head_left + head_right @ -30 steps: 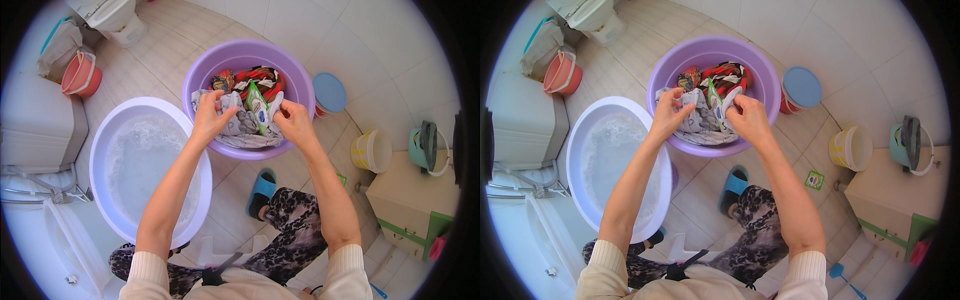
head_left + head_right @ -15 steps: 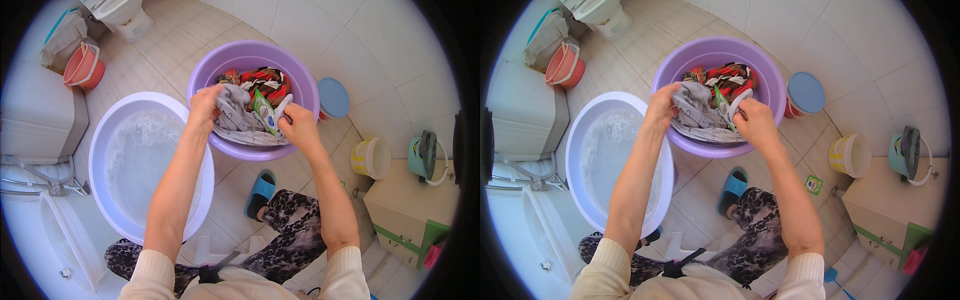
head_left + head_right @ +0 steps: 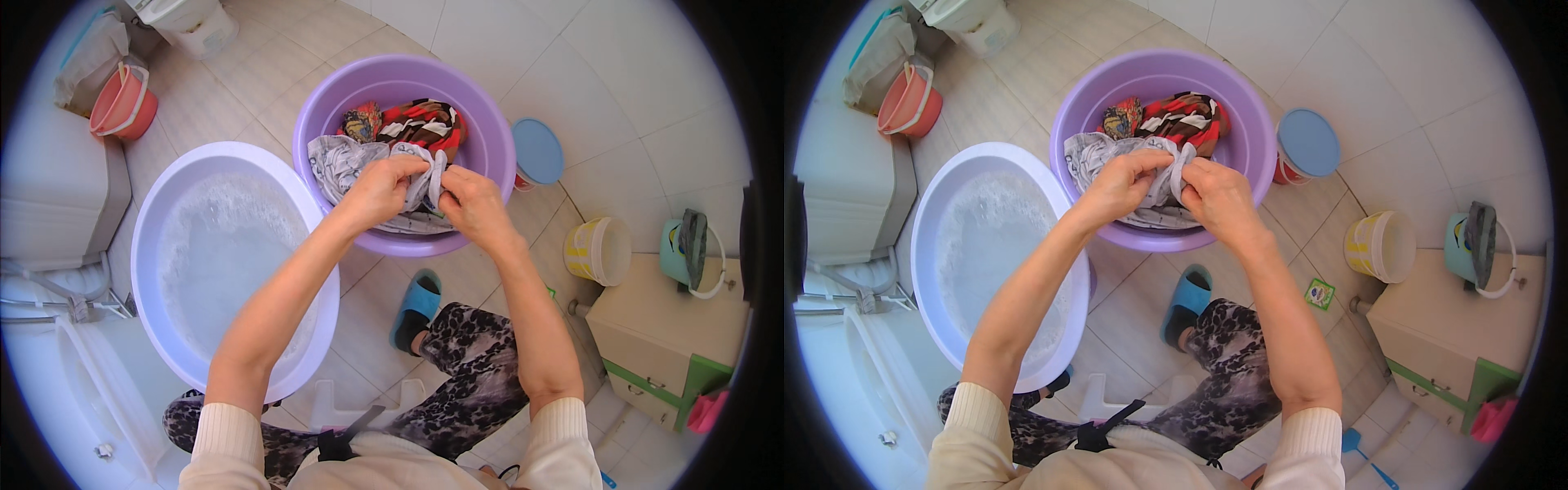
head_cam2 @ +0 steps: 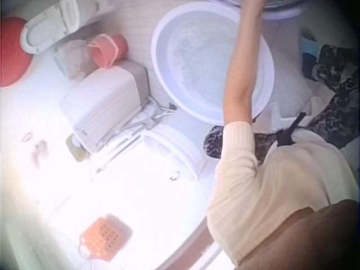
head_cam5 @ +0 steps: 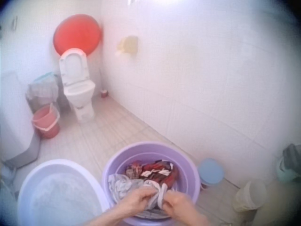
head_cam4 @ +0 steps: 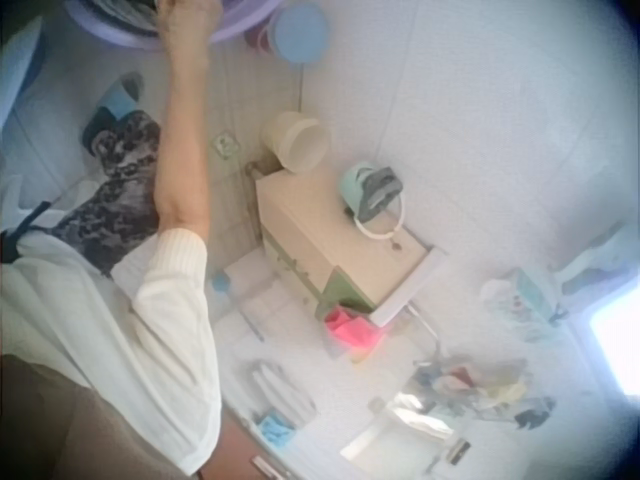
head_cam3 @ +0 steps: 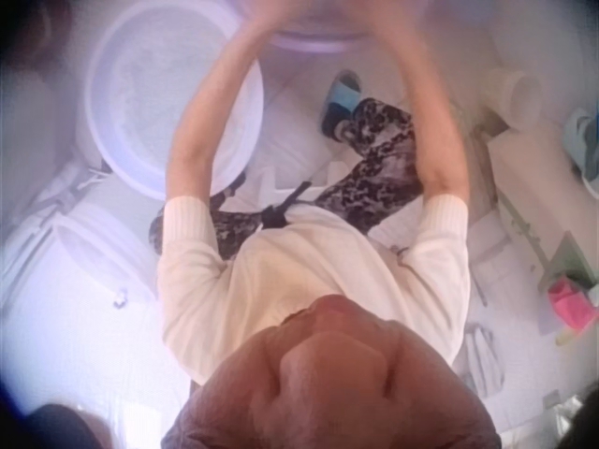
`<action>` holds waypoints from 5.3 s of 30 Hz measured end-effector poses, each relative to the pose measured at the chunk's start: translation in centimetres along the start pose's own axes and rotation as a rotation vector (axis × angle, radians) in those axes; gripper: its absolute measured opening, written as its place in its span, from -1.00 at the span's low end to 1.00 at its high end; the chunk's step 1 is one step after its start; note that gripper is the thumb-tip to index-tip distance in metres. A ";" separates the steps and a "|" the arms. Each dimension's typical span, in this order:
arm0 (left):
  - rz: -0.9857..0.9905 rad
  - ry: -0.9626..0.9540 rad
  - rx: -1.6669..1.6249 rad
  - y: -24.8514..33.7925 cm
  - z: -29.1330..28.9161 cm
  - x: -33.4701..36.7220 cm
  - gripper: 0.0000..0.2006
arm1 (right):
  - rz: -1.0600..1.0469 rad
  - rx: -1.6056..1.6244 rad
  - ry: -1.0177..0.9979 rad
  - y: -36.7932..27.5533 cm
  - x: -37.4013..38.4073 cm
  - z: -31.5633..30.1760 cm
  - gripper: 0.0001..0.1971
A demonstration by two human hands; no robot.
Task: The person retrieves a packet of laundry detergent from a cabinet and opens it. They then pour the detergent into a washing machine containing clothes. Finally, they dissolve the remaining detergent in a basin of water and pour the mixture into the washing machine.
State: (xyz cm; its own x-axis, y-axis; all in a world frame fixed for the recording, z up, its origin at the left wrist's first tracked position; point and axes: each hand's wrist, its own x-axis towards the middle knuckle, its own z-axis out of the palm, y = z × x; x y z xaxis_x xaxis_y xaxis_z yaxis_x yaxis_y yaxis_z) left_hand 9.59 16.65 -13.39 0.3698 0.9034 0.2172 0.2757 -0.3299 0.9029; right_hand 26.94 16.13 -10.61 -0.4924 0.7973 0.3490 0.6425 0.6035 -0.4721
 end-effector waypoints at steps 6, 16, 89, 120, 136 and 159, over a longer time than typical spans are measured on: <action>0.178 0.101 0.430 -0.2 0.1 -0.3 -0.81 | -0.017 -0.085 0.024 0.4 -0.1 0.7 -0.93; 0.427 0.357 0.548 -1.2 1.5 -1.3 -0.89 | 0.051 -0.203 -0.047 -1.2 0.3 1.7 -0.91; -0.113 0.944 -0.331 1.5 -0.2 -6.5 -0.89 | 0.244 -0.373 0.158 -6.8 1.5 -6.3 -0.89; -0.126 1.006 -0.330 1.9 -0.7 -8.0 -0.91 | 0.096 -0.168 -0.048 -11.0 5.5 -2.8 -0.87; -0.070 0.992 0.441 11.4 -16.2 -28.6 -0.72 | 0.064 0.490 0.409 -20.5 8.8 1.1 -0.84; -0.664 1.291 0.251 19.1 -22.5 -32.4 -0.61 | -0.318 0.718 -0.156 -43.3 17.1 1.5 -0.93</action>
State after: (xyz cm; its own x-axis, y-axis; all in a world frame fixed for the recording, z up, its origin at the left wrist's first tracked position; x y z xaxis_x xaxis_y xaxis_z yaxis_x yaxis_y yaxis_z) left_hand -17.04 -12.80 5.19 -0.8760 0.4732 0.0929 0.2677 0.3169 0.9099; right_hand -10.18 3.60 14.64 -0.6987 0.5460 0.4623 -0.0510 0.6066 -0.7934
